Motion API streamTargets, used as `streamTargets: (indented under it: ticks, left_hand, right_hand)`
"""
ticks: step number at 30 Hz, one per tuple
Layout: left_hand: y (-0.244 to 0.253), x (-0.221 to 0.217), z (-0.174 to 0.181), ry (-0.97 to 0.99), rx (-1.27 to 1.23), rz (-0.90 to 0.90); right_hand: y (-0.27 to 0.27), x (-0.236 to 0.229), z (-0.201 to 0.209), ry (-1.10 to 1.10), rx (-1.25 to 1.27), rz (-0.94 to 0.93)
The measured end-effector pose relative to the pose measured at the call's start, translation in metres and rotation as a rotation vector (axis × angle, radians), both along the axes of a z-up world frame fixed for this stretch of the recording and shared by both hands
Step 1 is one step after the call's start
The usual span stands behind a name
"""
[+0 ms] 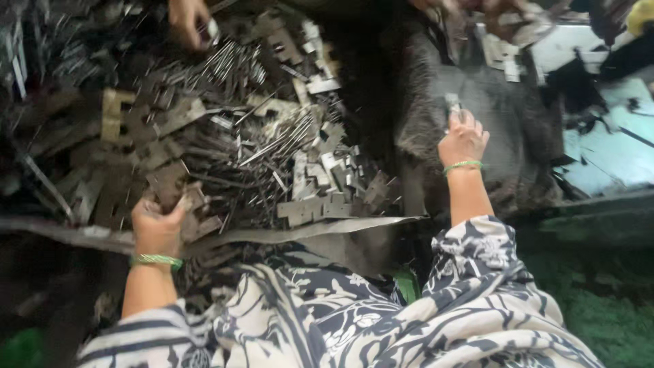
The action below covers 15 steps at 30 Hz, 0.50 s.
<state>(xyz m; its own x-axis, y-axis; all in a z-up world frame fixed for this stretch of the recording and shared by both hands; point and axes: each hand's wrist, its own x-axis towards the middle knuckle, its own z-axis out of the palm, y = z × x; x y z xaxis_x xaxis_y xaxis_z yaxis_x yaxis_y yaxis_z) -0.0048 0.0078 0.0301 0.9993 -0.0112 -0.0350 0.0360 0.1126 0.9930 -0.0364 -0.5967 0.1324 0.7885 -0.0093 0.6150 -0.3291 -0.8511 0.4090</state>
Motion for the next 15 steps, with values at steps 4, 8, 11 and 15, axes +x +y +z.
streamTargets:
  ticks: [4, 8, 11, 15]
  left_hand:
    - [-0.020, -0.015, 0.059, 0.184, -0.571, -0.005]
    - [-0.029, -0.011, 0.074, -0.103, -0.098, -0.085]
    - [-0.063, -0.001, 0.046, 0.108, 0.461, -0.128]
    - [-0.089, -0.010, -0.002, -0.206, 1.095, -0.214]
  right_hand:
    - [0.094, 0.003, -0.016, 0.319, 0.521, 0.454]
    - [0.187, 0.008, -0.048, 0.886, 0.637, 0.802]
    - [0.228, 0.002, -0.066, 1.094, 0.578, 0.817]
    - [0.254, -0.007, -0.080, 1.135, 0.488, 0.714]
